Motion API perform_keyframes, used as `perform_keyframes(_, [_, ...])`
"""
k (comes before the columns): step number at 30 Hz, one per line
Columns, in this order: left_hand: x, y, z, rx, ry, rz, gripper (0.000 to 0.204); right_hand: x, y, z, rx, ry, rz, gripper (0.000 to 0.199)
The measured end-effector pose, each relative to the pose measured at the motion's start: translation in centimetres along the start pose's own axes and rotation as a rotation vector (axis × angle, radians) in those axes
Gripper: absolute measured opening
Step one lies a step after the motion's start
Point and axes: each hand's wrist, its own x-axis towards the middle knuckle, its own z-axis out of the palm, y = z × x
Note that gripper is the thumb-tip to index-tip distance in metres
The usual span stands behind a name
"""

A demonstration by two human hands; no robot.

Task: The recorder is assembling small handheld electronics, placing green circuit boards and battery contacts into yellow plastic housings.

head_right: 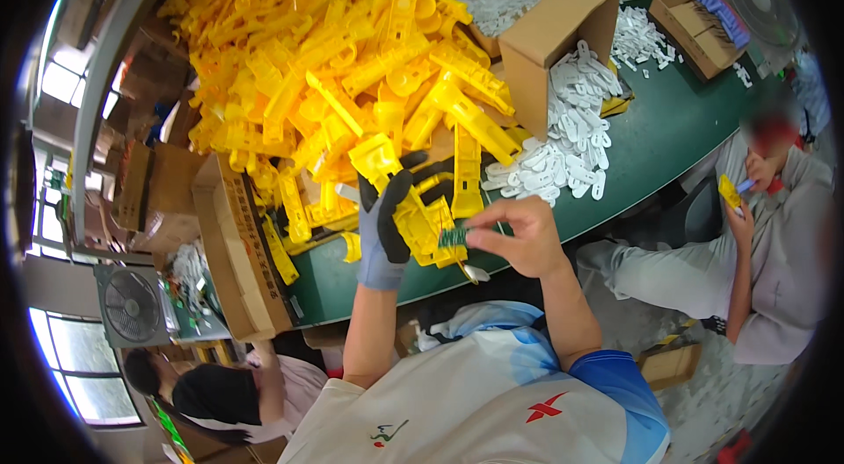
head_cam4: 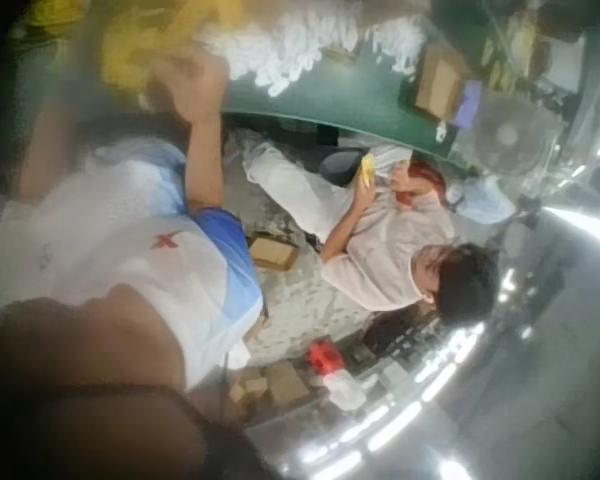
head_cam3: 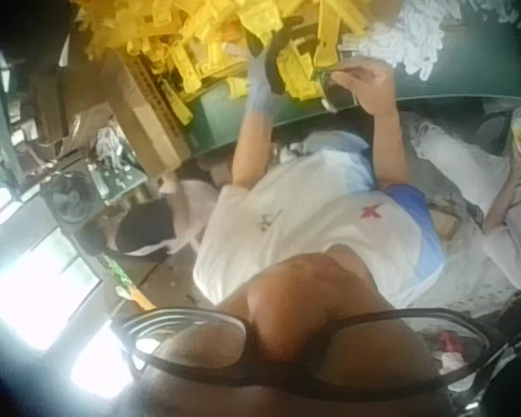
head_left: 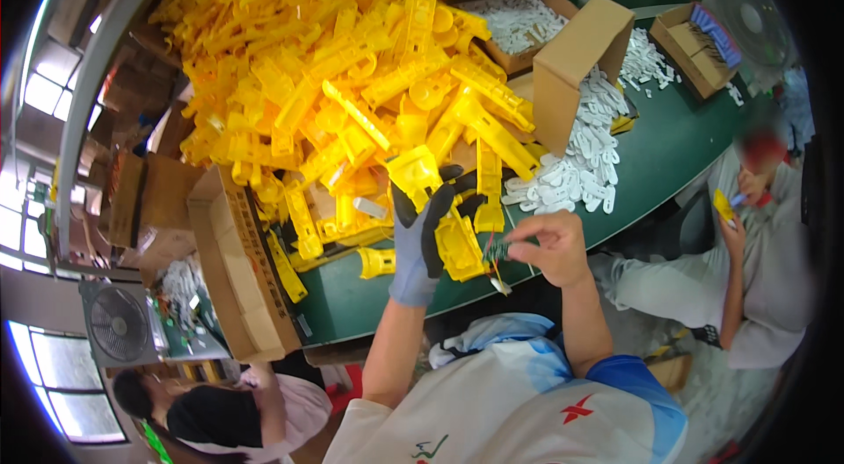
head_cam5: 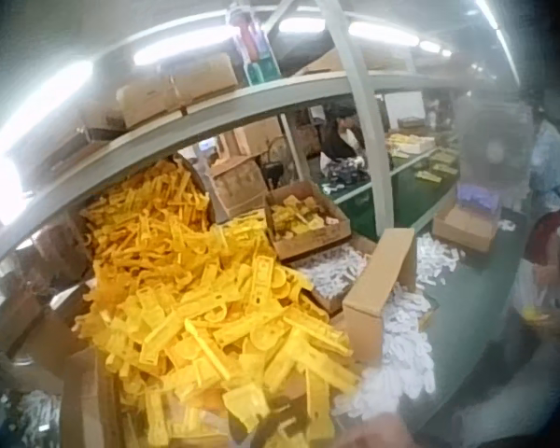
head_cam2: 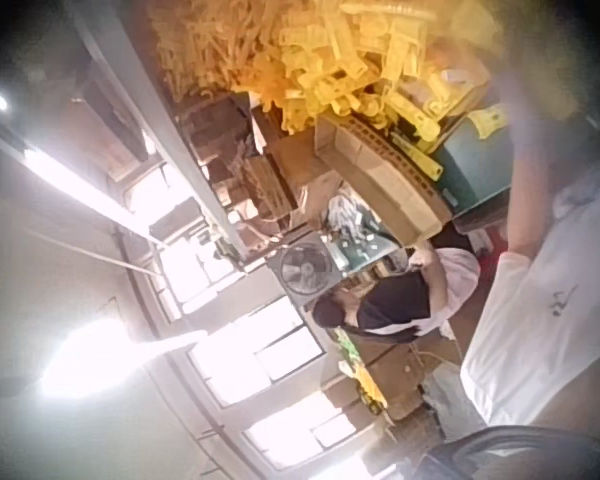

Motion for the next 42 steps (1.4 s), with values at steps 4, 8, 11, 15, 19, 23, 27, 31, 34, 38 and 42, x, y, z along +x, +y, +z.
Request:
perform_keyframes(4, [-1.4, -3.1, -4.6, 0.081, -0.014, -0.355, 0.046, 1.6, 1.3, 2.2, 0.298, 0.301, 0.128, 0.015])
perform_keyframes(8, [-3.4, -4.3, -5.1, 0.276, -0.135, -0.042, 0.045, 2.1, 3.3, 2.8, 0.094, 0.280, 0.187, 0.013])
perform_keyframes(11, [-3.6, -5.4, -6.1, 0.107, 0.075, -0.305, 0.048, 2.1, 2.9, 2.8, 0.036, 0.178, 0.200, 0.013])
perform_keyframes(15, [-3.4, -5.8, -6.3, 0.057, 0.119, -0.326, 0.045, 2.4, 2.9, 2.4, -0.088, 0.082, 0.169, 0.014])
perform_keyframes(19, [-3.4, -6.2, -6.5, 0.145, 0.041, -0.271, 0.043, 2.6, 2.1, 2.4, -0.218, 0.070, 0.191, 0.013])
perform_keyframes(23, [-3.0, -9.4, -9.1, 0.711, 0.082, 0.013, 0.044, 2.3, 3.3, 1.8, -0.206, 0.028, 0.160, 0.011])
perform_keyframes(27, [-3.5, -6.2, -7.0, 0.048, 0.166, -0.272, 0.045, 2.6, 3.2, 2.5, -0.121, 0.024, 0.233, 0.011])
perform_keyframes(31, [-4.0, -6.9, -7.0, 0.181, 0.213, -0.240, 0.038, 1.7, 3.2, 2.2, -0.069, 0.100, 0.236, 0.012])
perform_keyframes(34, [-4.5, -5.4, -6.2, 0.236, 0.100, -0.109, 0.040, 1.8, 3.7, 2.5, -0.073, 0.130, 0.225, 0.015])
perform_keyframes(38, [-5.2, -4.1, -4.8, 0.312, 0.065, -0.076, 0.033, 1.9, 4.0, 2.7, -0.063, 0.192, 0.212, 0.017])
perform_keyframes(42, [-5.4, -5.4, -5.9, 0.662, 0.075, 0.011, 0.045, 1.8, 3.4, 3.0, 0.122, 0.238, 0.185, 0.014])
